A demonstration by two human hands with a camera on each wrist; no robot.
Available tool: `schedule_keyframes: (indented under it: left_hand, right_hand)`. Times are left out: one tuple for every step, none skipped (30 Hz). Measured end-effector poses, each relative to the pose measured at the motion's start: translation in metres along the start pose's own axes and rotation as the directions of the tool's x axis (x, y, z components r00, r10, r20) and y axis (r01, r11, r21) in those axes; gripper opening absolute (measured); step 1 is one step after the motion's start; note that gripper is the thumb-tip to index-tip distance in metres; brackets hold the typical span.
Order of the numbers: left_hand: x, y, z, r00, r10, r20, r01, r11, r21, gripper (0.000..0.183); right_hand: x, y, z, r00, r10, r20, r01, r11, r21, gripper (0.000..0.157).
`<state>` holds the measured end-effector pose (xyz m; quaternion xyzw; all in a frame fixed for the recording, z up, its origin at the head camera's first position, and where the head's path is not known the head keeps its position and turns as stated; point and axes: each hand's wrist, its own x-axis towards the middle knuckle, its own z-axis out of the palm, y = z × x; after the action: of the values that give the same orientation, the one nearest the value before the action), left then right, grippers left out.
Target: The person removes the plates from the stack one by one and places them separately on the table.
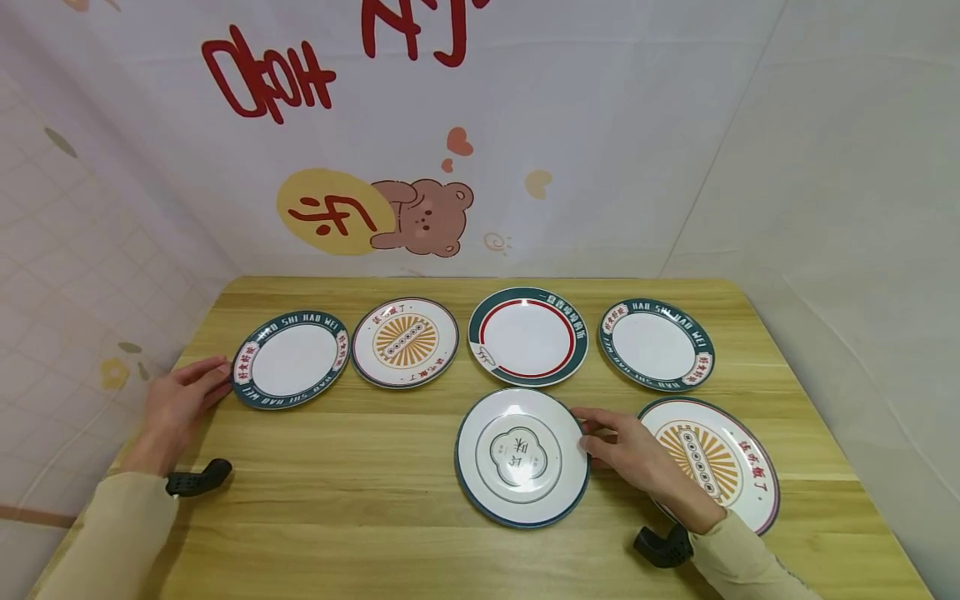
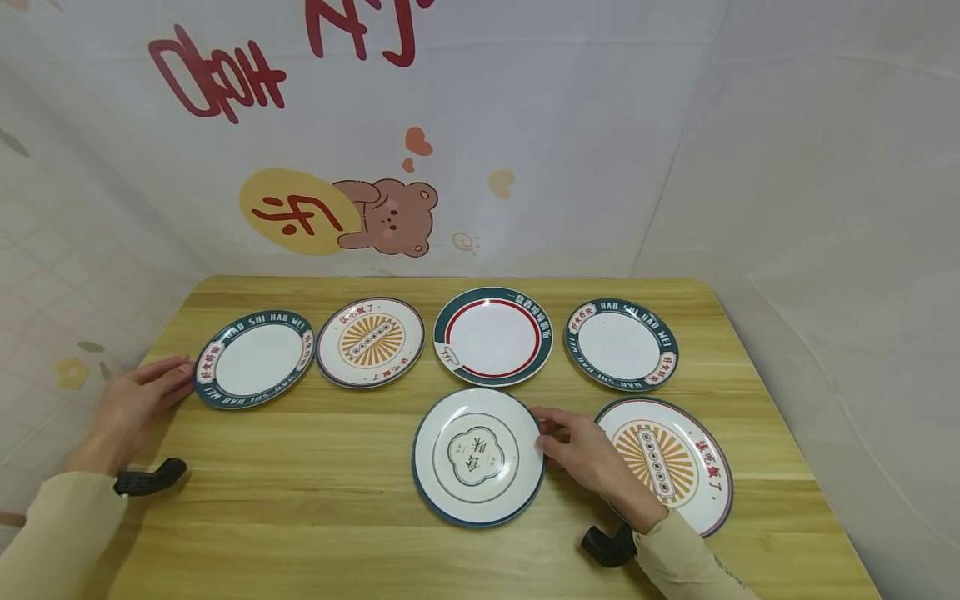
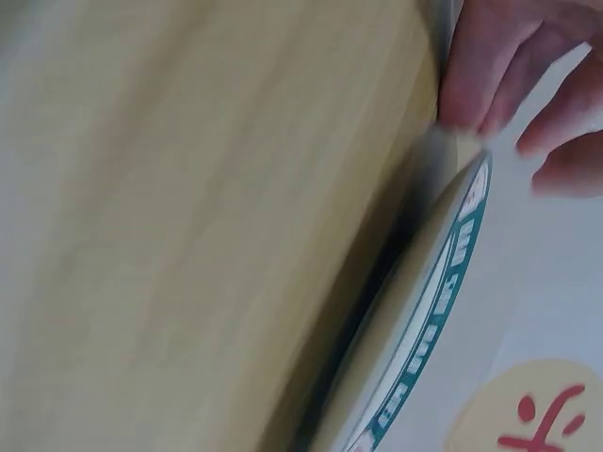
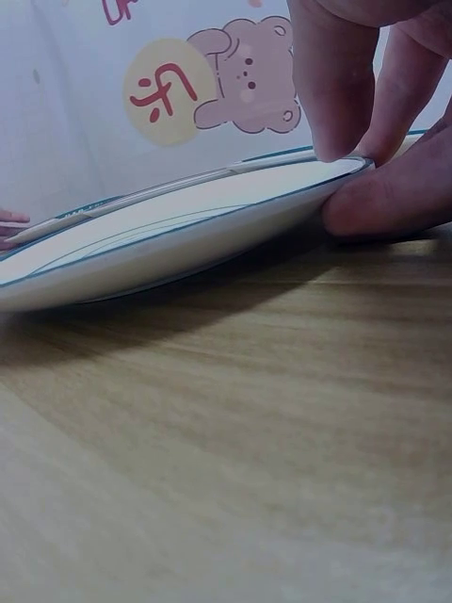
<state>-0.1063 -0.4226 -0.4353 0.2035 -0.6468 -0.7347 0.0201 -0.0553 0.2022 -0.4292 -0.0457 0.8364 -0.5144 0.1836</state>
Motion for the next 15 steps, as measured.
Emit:
schedule_keyframes:
  left_hand:
    - [-0.002,-0.001,0.002,1.0,0.023,-0.011,-0.022,1.0,0.014,0.018]
    - [-0.005,-0.002,0.003,0.999,0.048,-0.024,-0.047,0.998,0.048,0.021]
    - [-0.008,-0.003,0.005,0.997,0.07,-0.038,-0.066,0.994,0.082,0.024]
    - [-0.01,-0.003,0.007,0.994,0.093,-0.054,-0.085,0.987,0.137,0.027]
    - [-0.013,-0.003,0.009,0.991,0.114,-0.069,-0.099,0.976,0.196,0.032]
    - [-0.015,-0.004,0.011,0.988,0.137,-0.078,-0.112,0.959,0.262,0.036]
    - [-0.017,-0.003,0.013,0.984,0.157,-0.087,-0.121,0.938,0.326,0.041]
    - [-0.019,-0.003,0.015,0.979,0.181,-0.093,-0.132,0.913,0.386,0.045]
    - [-0.021,-0.003,0.018,0.975,0.201,-0.095,-0.142,0.891,0.431,0.047]
    - [-0.023,-0.003,0.02,0.971,0.217,-0.097,-0.146,0.868,0.475,0.049]
    - [-0.025,-0.003,0.023,0.968,0.228,-0.101,-0.148,0.852,0.503,0.051]
    - [-0.027,-0.003,0.026,0.965,0.242,-0.103,-0.153,0.834,0.53,0.052]
    - [-0.029,-0.002,0.029,0.961,0.255,-0.108,-0.156,0.821,0.55,0.052]
    - [-0.032,-0.002,0.032,0.958,0.266,-0.111,-0.159,0.808,0.567,0.052]
    - [-0.035,-0.001,0.035,0.956,0.272,-0.115,-0.157,0.799,0.58,0.052]
  right_hand:
    - [0.0,0.0,0.0,1.0,0.001,0.001,-0.001,1.0,0.001,0.048]
    - [0.0,0.0,0.0,1.0,0.001,0.001,-0.001,1.0,-0.001,0.048]
    - [0.0,0.0,0.0,1.0,0.002,0.001,-0.002,1.0,-0.001,0.048]
    - [0.0,0.0,0.0,1.0,0.004,0.001,-0.004,1.0,0.0,0.048]
    - [0.0,0.0,0.0,1.0,0.005,0.001,-0.005,1.0,0.0,0.048]
    - [0.0,0.0,0.0,1.0,0.006,0.0,-0.006,1.0,0.0,0.048]
    - [0.0,0.0,0.0,1.0,0.007,0.0,-0.007,1.0,0.001,0.048]
    - [0.0,0.0,0.0,1.0,0.008,-0.001,-0.008,1.0,0.0,0.047]
    - [0.0,0.0,0.0,1.0,0.009,-0.001,-0.009,1.0,0.002,0.047]
    - [0.0,0.0,0.0,1.0,0.01,-0.001,-0.01,1.0,0.004,0.047]
    - [0.0,0.0,0.0,1.0,0.01,0.0,-0.01,1.0,0.006,0.047]
    - [0.0,0.0,0.0,1.0,0.01,0.001,-0.011,1.0,0.009,0.047]
    - [0.0,0.0,0.0,1.0,0.011,0.003,-0.011,1.0,0.012,0.047]
    - [0.0,0.0,0.0,1.0,0.012,0.004,-0.012,1.0,0.016,0.047]
    - [0.0,0.0,0.0,1.0,0.012,0.006,-0.012,1.0,0.019,0.047]
